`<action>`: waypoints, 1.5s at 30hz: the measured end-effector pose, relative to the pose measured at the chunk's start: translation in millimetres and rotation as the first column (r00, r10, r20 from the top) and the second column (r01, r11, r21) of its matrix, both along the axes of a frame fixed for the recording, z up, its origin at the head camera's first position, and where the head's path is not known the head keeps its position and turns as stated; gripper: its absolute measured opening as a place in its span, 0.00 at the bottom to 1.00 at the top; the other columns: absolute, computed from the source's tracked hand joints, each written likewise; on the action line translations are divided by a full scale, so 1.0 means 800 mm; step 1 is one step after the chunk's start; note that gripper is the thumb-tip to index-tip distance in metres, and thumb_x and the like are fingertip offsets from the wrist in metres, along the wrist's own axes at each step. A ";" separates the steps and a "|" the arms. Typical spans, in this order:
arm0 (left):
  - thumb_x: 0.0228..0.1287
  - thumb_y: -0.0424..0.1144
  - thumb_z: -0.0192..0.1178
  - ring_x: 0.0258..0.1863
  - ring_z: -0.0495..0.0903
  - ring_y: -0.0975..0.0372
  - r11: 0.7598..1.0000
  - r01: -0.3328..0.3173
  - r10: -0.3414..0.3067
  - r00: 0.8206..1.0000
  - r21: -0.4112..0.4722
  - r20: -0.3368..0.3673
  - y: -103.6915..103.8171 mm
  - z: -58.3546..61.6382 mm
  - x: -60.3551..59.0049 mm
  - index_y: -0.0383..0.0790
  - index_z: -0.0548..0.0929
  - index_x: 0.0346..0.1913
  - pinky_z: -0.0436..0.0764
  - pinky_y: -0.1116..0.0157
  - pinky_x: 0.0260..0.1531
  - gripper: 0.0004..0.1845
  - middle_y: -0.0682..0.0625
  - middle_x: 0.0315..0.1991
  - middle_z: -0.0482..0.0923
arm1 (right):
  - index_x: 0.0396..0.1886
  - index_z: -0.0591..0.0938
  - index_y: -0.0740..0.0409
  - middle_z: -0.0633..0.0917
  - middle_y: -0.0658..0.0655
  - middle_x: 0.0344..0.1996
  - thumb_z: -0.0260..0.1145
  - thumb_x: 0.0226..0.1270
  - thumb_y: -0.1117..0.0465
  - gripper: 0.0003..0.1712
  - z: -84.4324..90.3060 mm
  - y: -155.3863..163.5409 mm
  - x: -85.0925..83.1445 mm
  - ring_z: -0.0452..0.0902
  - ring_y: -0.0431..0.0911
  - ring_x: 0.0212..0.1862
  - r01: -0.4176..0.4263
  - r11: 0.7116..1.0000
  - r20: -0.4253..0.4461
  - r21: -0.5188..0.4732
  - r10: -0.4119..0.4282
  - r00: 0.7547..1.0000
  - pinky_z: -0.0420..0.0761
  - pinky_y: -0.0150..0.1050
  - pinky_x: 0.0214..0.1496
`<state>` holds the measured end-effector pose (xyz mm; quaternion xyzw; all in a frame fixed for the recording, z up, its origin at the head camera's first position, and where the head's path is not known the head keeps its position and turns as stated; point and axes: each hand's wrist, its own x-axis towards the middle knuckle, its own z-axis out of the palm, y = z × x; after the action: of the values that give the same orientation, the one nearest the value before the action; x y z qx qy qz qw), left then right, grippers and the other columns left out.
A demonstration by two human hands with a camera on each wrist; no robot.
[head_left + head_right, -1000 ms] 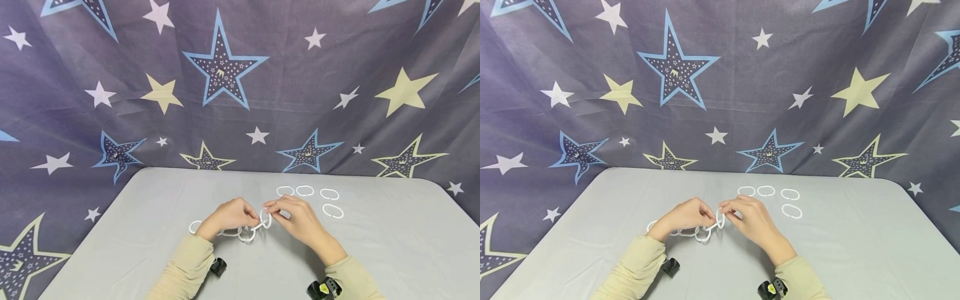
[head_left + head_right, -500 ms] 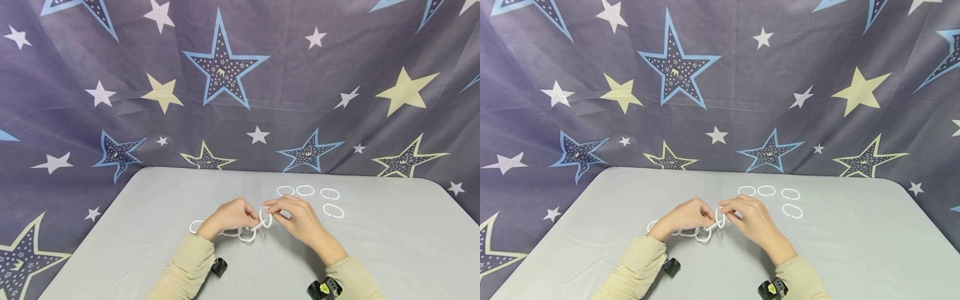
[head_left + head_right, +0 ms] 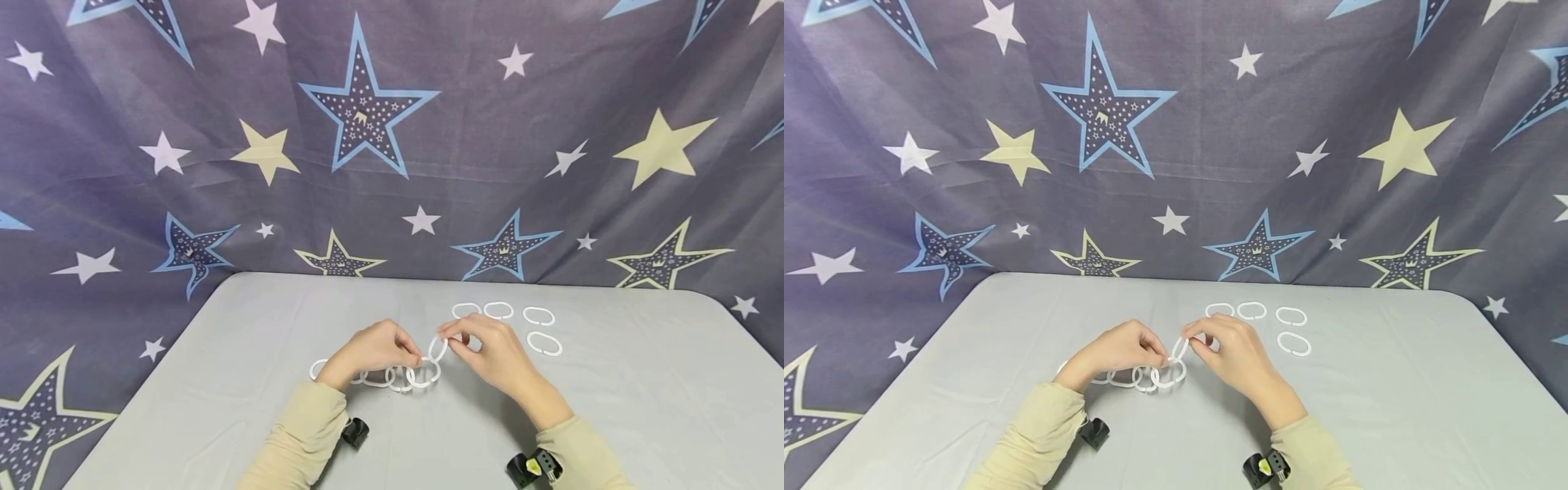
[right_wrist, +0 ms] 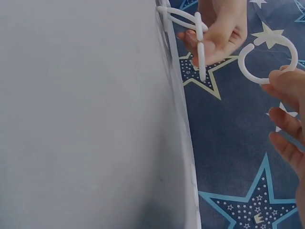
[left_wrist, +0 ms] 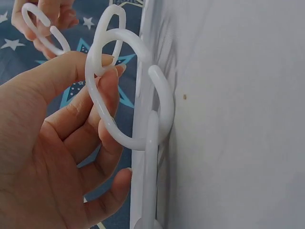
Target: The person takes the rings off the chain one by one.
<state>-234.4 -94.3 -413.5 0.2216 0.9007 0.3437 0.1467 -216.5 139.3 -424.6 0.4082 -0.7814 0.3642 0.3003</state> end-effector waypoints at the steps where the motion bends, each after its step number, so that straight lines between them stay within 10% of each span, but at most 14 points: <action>1: 0.54 0.44 0.70 0.27 0.80 0.69 1.000 -0.003 0.003 1.000 -0.003 -0.003 -0.001 0.000 0.000 0.51 0.91 0.34 0.78 0.64 0.37 0.05 0.63 0.27 0.85 | 0.34 0.87 0.52 0.89 0.47 0.34 0.76 0.48 0.73 0.15 0.000 0.001 0.000 0.75 0.36 0.28 0.026 1.000 0.009 0.006 -0.026 1.000 0.75 0.35 0.28; 15: 0.55 0.44 0.70 0.27 0.80 0.69 1.000 -0.014 0.014 1.000 0.013 -0.014 -0.007 -0.003 0.001 0.50 0.91 0.34 0.77 0.64 0.36 0.04 0.62 0.27 0.85 | 0.36 0.89 0.46 0.81 0.40 0.26 0.77 0.54 0.64 0.11 0.009 0.012 0.001 0.73 0.40 0.26 0.219 0.970 0.158 0.103 -0.233 0.960 0.69 0.33 0.26; 45: 0.59 0.47 0.70 0.30 0.79 0.70 0.997 -0.077 0.076 0.992 -0.009 -0.098 -0.002 0.007 0.001 0.55 0.90 0.38 0.76 0.62 0.39 0.05 0.66 0.30 0.83 | 0.40 0.89 0.56 0.88 0.47 0.34 0.73 0.59 0.70 0.10 0.013 0.078 -0.022 0.77 0.38 0.32 0.258 0.959 0.276 0.121 -0.282 0.919 0.78 0.36 0.36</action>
<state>-233.4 -95.5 -407.7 0.2025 0.9168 0.3320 0.0905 -234.2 201.5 -413.9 0.2507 -0.8801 0.3427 0.2126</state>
